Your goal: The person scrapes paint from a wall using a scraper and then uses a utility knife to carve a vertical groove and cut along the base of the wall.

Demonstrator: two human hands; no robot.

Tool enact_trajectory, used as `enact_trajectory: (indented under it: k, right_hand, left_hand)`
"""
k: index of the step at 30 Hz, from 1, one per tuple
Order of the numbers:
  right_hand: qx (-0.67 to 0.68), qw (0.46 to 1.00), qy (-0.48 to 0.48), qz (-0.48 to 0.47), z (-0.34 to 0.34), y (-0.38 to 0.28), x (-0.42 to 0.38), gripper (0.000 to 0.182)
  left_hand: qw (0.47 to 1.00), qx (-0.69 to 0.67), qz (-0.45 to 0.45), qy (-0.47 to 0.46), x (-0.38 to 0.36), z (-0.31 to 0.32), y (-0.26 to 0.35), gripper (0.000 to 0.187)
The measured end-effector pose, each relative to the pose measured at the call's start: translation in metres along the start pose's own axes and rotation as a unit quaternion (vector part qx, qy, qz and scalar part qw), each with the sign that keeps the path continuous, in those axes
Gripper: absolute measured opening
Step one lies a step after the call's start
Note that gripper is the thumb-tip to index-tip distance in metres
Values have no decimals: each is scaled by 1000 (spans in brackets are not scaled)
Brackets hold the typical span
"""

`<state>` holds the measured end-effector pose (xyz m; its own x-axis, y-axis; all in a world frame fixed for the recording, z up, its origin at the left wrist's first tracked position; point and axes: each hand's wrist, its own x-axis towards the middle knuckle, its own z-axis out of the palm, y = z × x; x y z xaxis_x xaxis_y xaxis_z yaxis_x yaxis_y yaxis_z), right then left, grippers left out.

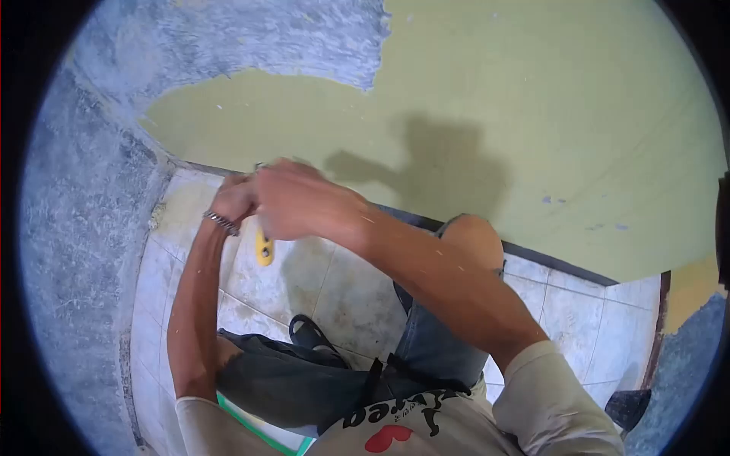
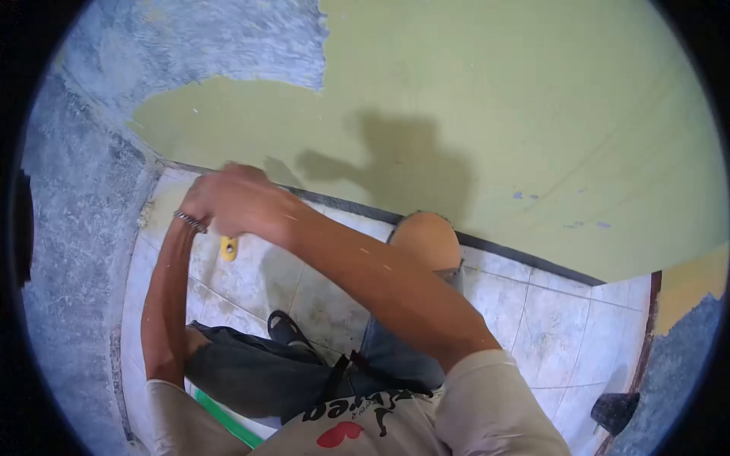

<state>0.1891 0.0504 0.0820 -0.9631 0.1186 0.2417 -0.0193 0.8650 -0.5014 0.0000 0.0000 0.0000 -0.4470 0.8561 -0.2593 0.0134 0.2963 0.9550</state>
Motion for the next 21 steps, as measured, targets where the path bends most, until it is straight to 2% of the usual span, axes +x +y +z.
enact_trajectory:
  k: [2, 3, 5, 6, 8, 9, 11, 13, 14, 15, 16, 17, 18, 19, 21]
  right_hand:
    - [45, 980, -16, 194, 15, 21, -38, 47]
    - [44, 986, 26, 159, 10, 16, -23, 47]
    - [137, 965, 118, 190, 28, 31, -47, 58]
    - [130, 967, 113, 189, 28, 31, -60, 58]
    - [185, 930, 206, 240, 32, 27, -74, 64]
    - [184, 931, 208, 236, 40, 30, -81, 64]
    - [166, 900, 359, 186, 55, 41, -94, 58]
    - [203, 886, 373, 187, 45, 41, -109, 53]
    - [223, 878, 379, 190, 37, 38, -116, 51]
    - [243, 869, 385, 193, 27, 32, -122, 48]
    - [352, 827, 356, 255, 7, 15, -127, 45]
    - [453, 771, 320, 313, -4, 5, -128, 42]
    - [489, 739, 356, 296, 1, 5, -127, 36]
    - [485, 742, 356, 295, 3, 7, -124, 36]
    - [528, 698, 375, 306, 6, 12, -120, 34]
  left_hand:
    - [1000, 1, -5, -7, 8, 21, 0, 13]
    - [998, 54, 25, 3, 8, 8, 51, 11]
    - [996, 63, 54, 14, 12, 47, 46, 11]
    - [987, 112, 106, 46, 10, 68, 44, 11]
    - [958, 189, 188, 108, 7, 97, 41, 14]
    - [944, 208, 217, 135, 5, 109, 37, 16]
    - [925, 257, 230, 161, -24, 136, 53, 17]
    - [905, 231, 303, 190, -42, 155, 55, 24]
    - [904, 231, 304, 192, -48, 162, 53, 24]
    - [910, 169, 326, 191, -54, 167, 50, 29]
    - [912, 105, 348, 191, -57, 171, 48, 34]
    - [911, 103, 350, 192, -58, 173, 47, 34]
    - [905, 109, 365, 186, -58, 174, 46, 38]
    - [900, 116, 381, 180, -56, 175, 46, 42]
    - [899, 91, 391, 178, -49, 181, 46, 41]
